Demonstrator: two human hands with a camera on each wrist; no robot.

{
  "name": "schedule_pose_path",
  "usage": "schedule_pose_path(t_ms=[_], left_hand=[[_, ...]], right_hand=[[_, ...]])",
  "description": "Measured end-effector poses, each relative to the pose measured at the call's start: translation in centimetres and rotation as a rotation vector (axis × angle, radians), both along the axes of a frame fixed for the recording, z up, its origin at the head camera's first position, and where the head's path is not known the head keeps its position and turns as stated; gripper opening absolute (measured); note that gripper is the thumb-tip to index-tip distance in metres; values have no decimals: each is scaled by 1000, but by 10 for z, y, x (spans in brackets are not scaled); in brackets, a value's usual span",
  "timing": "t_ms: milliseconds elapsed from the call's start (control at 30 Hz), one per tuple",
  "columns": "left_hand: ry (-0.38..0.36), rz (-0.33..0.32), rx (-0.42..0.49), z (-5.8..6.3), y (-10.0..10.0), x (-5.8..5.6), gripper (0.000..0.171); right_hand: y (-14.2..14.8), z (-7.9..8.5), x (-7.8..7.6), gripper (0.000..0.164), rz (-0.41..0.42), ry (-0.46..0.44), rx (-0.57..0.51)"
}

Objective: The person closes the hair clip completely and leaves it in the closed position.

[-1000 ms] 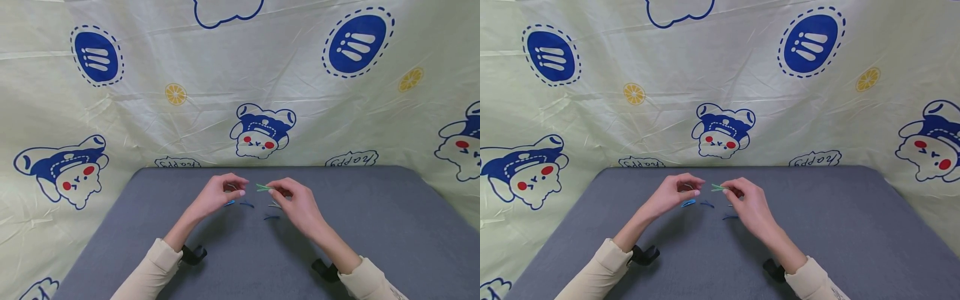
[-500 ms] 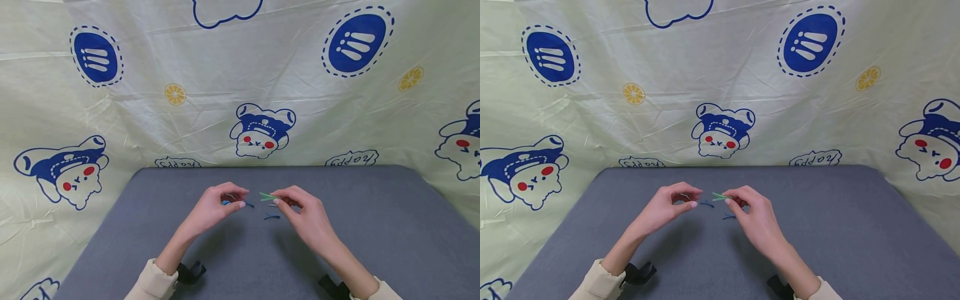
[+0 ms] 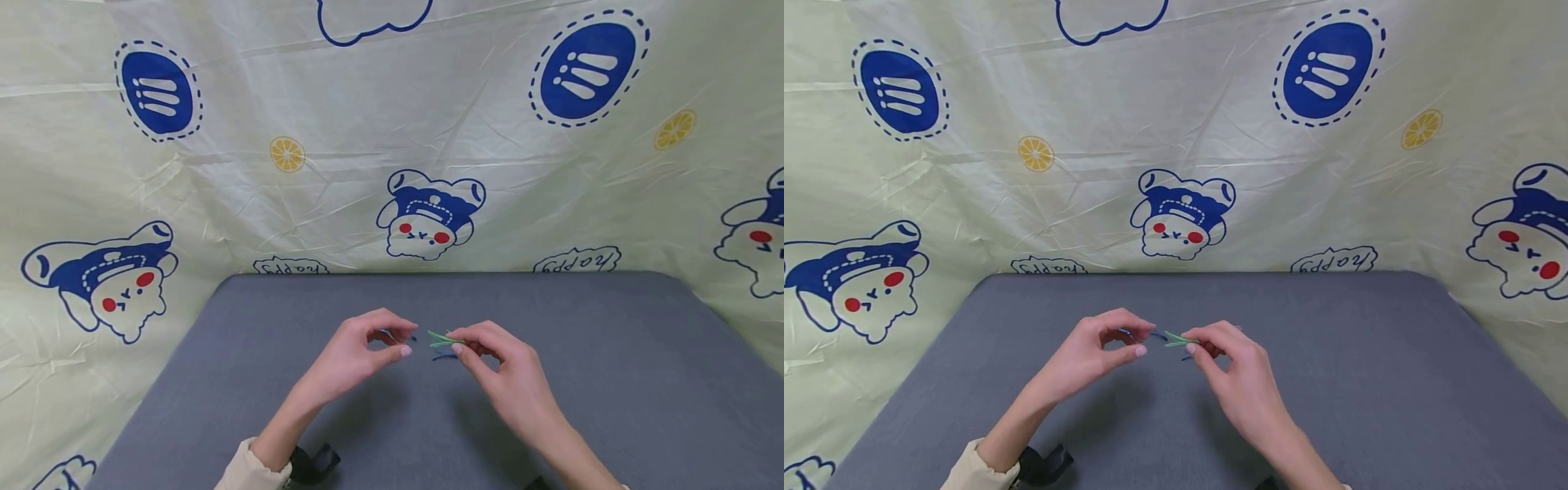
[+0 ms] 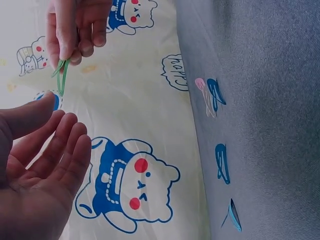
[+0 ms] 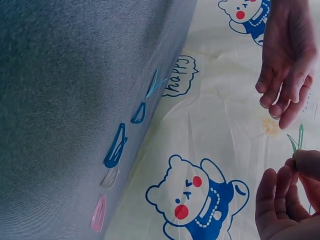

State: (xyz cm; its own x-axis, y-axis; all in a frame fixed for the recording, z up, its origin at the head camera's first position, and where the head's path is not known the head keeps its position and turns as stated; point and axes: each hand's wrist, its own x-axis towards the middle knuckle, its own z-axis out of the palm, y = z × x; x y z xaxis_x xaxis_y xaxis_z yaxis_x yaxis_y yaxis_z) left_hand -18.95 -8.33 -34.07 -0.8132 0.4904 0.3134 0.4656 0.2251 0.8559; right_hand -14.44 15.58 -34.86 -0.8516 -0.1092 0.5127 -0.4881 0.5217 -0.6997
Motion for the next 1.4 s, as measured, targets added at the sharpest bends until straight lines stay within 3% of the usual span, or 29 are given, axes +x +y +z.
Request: schedule_pose_path(t_ms=[300,600,1033,1400], left_hand=[[22,6,-37,4,6,11,29],[71,9,-63,1,11,11,28],[111,43,0,-3,17,14,13],[127,61,47,-11,23,13,8]], right_hand=[[-5,-1,6,22,37,30,-18],[-8,0,9,26,48,41,21],[-9,-5,8,26,80,61,-25],[-5,-12,4,20,122,-28,-113]])
